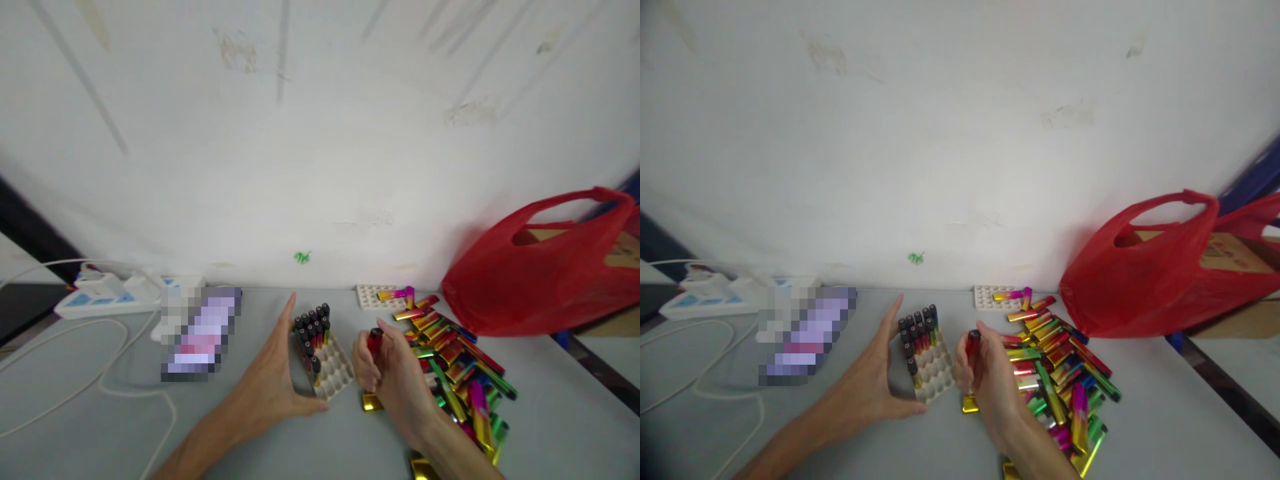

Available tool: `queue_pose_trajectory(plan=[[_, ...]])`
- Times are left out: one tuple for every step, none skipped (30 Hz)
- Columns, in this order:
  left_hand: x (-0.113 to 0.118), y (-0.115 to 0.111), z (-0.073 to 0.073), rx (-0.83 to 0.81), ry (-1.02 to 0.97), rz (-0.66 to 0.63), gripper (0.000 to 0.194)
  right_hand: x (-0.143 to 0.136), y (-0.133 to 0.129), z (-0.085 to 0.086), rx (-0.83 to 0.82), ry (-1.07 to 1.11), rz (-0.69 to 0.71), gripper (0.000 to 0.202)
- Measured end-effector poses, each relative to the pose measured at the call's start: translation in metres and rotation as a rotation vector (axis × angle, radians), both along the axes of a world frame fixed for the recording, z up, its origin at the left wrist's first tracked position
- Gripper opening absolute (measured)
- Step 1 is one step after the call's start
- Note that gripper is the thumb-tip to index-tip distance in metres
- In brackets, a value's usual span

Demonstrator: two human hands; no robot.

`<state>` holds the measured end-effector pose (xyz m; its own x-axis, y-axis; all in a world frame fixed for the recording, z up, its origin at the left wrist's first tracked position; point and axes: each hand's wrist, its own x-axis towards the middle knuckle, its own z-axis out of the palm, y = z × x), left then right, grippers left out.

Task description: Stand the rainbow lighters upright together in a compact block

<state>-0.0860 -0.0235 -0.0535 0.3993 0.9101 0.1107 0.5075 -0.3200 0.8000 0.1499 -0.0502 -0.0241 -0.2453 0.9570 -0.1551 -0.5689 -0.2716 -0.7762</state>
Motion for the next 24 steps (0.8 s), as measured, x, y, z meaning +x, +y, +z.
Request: queue_pose_trajectory(plan=[[-0.001, 0.001, 0.0, -0.017, -0.014, -0.009, 0.176, -0.001, 0.0, 0.001, 0.003, 0.008, -0.004, 0.063], [-0.002, 0.001, 0.0, -0.026, -0.019, -0.016, 0.175, -0.001, -0.001, 0.002, 0.003, 0.023, 0.0, 0.063], [-0.002, 0.002, 0.0, -0.029, -0.015, -0.022, 0.173, -0.002, -0.001, 0.002, -0.002, 0.041, 0.014, 0.064], [-0.003, 0.003, -0.001, -0.028, -0.005, -0.031, 0.174, -0.003, -0.002, 0.003, -0.008, 0.053, 0.032, 0.065], [-0.004, 0.004, -0.001, -0.026, 0.007, -0.04, 0.175, -0.003, -0.002, 0.003, -0.013, 0.053, 0.046, 0.066], [-0.004, 0.004, 0.0, -0.025, 0.015, -0.048, 0.176, -0.004, -0.003, 0.003, -0.016, 0.039, 0.053, 0.067], [-0.004, 0.004, 0.0, -0.026, 0.017, -0.054, 0.177, -0.004, -0.004, 0.002, -0.019, 0.014, 0.054, 0.069], [-0.004, 0.004, 0.001, -0.032, 0.013, -0.059, 0.178, -0.004, -0.005, 0.001, -0.021, -0.017, 0.051, 0.073], [-0.004, 0.004, 0.002, -0.035, 0.003, -0.059, 0.178, -0.004, -0.005, 0.0, -0.022, -0.05, 0.045, 0.076], [-0.004, 0.003, 0.004, -0.035, -0.001, -0.062, 0.176, -0.004, -0.006, -0.001, -0.025, -0.078, 0.042, 0.078], [-0.004, 0.003, 0.005, -0.035, -0.002, -0.065, 0.175, -0.004, -0.006, -0.002, -0.031, -0.096, 0.037, 0.079], [-0.004, 0.003, 0.005, -0.035, -0.001, -0.067, 0.175, -0.005, -0.007, -0.003, -0.037, -0.106, 0.029, 0.079], [-0.004, 0.002, 0.006, -0.034, 0.0, -0.067, 0.175, -0.005, -0.007, -0.003, -0.041, -0.109, 0.017, 0.078], [-0.005, 0.002, 0.005, -0.034, 0.0, -0.065, 0.174, -0.006, -0.008, -0.004, -0.044, -0.106, 0.005, 0.076], [-0.005, 0.002, 0.005, -0.034, -0.001, -0.06, 0.174, -0.007, -0.008, -0.004, -0.048, -0.101, -0.009, 0.074], [-0.005, 0.003, 0.004, -0.033, -0.001, -0.056, 0.174, -0.008, -0.009, -0.005, -0.051, -0.096, -0.02, 0.072], [-0.005, 0.003, 0.003, -0.029, -0.001, -0.054, 0.175, -0.009, -0.01, -0.006, -0.055, -0.093, -0.025, 0.07], [-0.006, 0.003, 0.002, -0.025, 0.002, -0.056, 0.175, -0.01, -0.011, -0.006, -0.059, -0.091, -0.025, 0.068], [-0.006, 0.003, 0.002, -0.02, 0.007, -0.062, 0.175, -0.011, -0.012, -0.007, -0.062, -0.091, -0.027, 0.068], [-0.006, 0.003, 0.002, -0.015, 0.01, -0.067, 0.174, -0.011, -0.012, -0.008, -0.064, -0.087, -0.033, 0.067], [-0.006, 0.003, 0.002, -0.011, 0.011, -0.073, 0.173, -0.011, -0.012, -0.008, -0.066, -0.079, -0.041, 0.067], [-0.006, 0.003, 0.002, -0.01, 0.01, -0.073, 0.173, -0.011, -0.012, -0.009, -0.07, -0.067, -0.049, 0.069], [-0.006, 0.003, 0.003, -0.013, 0.008, -0.068, 0.172, -0.01, -0.011, -0.009, -0.076, -0.056, -0.052, 0.07], [-0.006, 0.002, 0.004, -0.02, 0.008, -0.064, 0.172, -0.009, -0.01, -0.009, -0.084, -0.045, -0.049, 0.073]])
